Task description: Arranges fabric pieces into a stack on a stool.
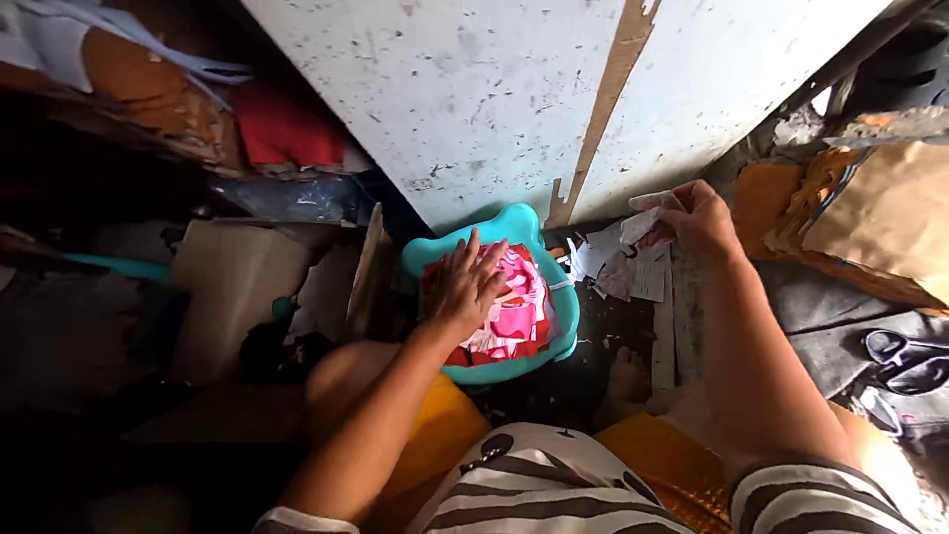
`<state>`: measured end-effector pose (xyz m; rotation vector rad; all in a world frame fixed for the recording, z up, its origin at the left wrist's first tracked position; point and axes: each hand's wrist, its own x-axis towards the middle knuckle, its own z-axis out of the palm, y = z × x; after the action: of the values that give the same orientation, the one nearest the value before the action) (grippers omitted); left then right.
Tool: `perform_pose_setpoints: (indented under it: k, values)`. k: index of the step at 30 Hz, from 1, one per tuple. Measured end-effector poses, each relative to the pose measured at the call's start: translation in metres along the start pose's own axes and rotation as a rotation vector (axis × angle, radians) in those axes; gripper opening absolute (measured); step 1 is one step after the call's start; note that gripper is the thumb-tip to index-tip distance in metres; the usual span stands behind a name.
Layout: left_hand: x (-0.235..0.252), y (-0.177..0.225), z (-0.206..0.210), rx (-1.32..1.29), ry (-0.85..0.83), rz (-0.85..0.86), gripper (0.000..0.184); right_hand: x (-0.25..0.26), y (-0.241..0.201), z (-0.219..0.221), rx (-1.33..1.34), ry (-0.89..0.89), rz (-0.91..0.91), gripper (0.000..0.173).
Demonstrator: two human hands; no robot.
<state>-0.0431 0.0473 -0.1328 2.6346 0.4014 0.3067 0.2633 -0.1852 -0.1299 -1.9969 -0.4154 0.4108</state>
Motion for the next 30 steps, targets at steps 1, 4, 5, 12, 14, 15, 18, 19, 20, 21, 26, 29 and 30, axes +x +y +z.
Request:
perform_pose_setpoints:
  k: [1,4,5,12,14,15,18,19,20,21,26,29,30]
  values:
    - [0.000,0.001,-0.009,-0.091,0.069,0.006,0.054,-0.008,-0.019,-0.001,-0.002,-0.053,-0.057,0.033]
    - [0.006,0.010,-0.044,-0.224,0.227,0.004,0.044,-0.041,-0.082,-0.002,-0.055,-0.285,-0.248,0.025]
    - [0.009,0.013,-0.056,-0.261,0.254,0.017,0.042,-0.053,-0.101,0.000,-0.064,-0.379,-0.316,0.022]
    - [0.012,0.039,-0.088,-0.802,0.010,0.144,0.050,-0.103,-0.172,0.056,0.089,-0.891,-0.629,0.018]
    - [0.007,0.036,-0.085,-0.916,0.008,0.126,0.028,-0.100,-0.177,0.069,0.090,-0.911,-0.639,0.019]
    - [0.005,0.032,-0.083,-0.936,0.030,0.114,0.018,-0.100,-0.178,0.074,0.087,-0.903,-0.624,0.019]
    - [-0.001,0.020,-0.082,-0.911,0.102,0.089,0.010,-0.097,-0.174,0.085,0.099,-0.883,-0.540,0.024]
    - [-0.002,0.017,-0.082,-0.886,0.118,0.077,0.011,-0.096,-0.171,0.088,0.094,-0.884,-0.511,0.026]
    - [-0.003,0.016,-0.083,-0.842,0.133,0.066,0.011,-0.095,-0.168,0.090,0.074,-0.877,-0.493,0.029]
    - [-0.004,0.014,-0.084,-0.774,0.146,0.058,0.011,-0.094,-0.166,0.092,0.051,-0.868,-0.482,0.032]
    - [-0.009,0.010,-0.090,-0.569,0.185,0.076,0.010,-0.103,-0.167,0.097,-0.060,-0.784,-0.520,0.032]
    - [-0.007,0.010,-0.096,-0.491,0.209,0.052,0.011,-0.095,-0.168,0.102,-0.200,-0.695,-0.622,0.023]
    - [-0.006,0.011,-0.098,-0.456,0.219,0.035,0.012,-0.093,-0.170,0.106,-0.266,-0.650,-0.651,0.020]
